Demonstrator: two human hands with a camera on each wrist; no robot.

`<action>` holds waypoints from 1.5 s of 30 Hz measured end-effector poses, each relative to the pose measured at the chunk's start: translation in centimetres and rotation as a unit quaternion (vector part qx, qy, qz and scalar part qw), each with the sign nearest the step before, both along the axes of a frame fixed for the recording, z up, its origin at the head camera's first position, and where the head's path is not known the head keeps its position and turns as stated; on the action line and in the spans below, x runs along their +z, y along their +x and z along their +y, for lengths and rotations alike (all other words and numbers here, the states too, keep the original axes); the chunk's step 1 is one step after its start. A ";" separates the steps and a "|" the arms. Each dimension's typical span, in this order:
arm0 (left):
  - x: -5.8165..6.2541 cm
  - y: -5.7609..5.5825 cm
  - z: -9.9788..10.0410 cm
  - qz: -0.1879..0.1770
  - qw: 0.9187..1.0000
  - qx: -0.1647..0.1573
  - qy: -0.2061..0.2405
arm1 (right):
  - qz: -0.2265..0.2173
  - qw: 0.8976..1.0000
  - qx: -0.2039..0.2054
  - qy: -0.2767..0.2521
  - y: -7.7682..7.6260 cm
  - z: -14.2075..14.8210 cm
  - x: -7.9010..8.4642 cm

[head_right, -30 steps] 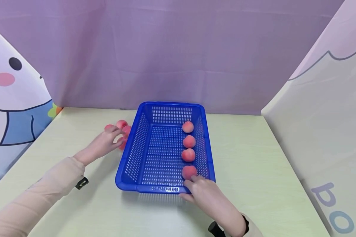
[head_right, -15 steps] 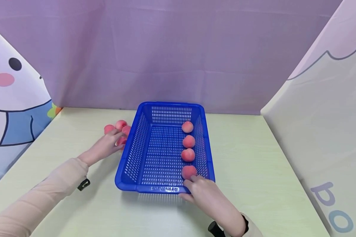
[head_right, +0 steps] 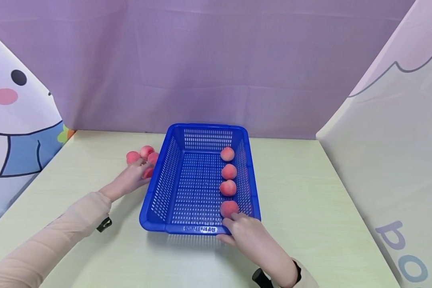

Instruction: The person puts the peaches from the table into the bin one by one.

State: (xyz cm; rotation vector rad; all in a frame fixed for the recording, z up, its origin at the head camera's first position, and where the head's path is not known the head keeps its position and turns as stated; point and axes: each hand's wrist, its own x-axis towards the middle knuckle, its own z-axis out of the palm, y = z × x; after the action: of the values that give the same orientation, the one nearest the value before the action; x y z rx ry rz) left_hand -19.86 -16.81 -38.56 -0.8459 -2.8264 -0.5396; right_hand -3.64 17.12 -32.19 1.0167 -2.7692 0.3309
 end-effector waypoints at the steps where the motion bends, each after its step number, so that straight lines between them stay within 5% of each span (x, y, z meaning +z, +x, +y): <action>1: 0.0 0.0 0.0 0.001 1.000 0.000 0.001 | 0.002 1.000 0.000 0.000 0.0 0.0 0.0; 21: -1.2 -0.8 0.2 0.041 0.999 -0.018 -0.014 | -0.003 1.000 0.000 -0.001 0.0 0.0 0.0; 45: 0.9 -0.4 0.5 -0.030 1.000 -0.003 -0.010 | -0.014 1.000 0.002 -0.002 -0.1 0.0 0.0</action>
State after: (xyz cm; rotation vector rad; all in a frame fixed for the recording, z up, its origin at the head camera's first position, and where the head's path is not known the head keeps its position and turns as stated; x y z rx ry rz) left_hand -20.24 -16.35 -37.68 -0.8566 -2.8879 -0.5486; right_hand -3.73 17.11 -32.19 1.0252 -2.7908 0.3530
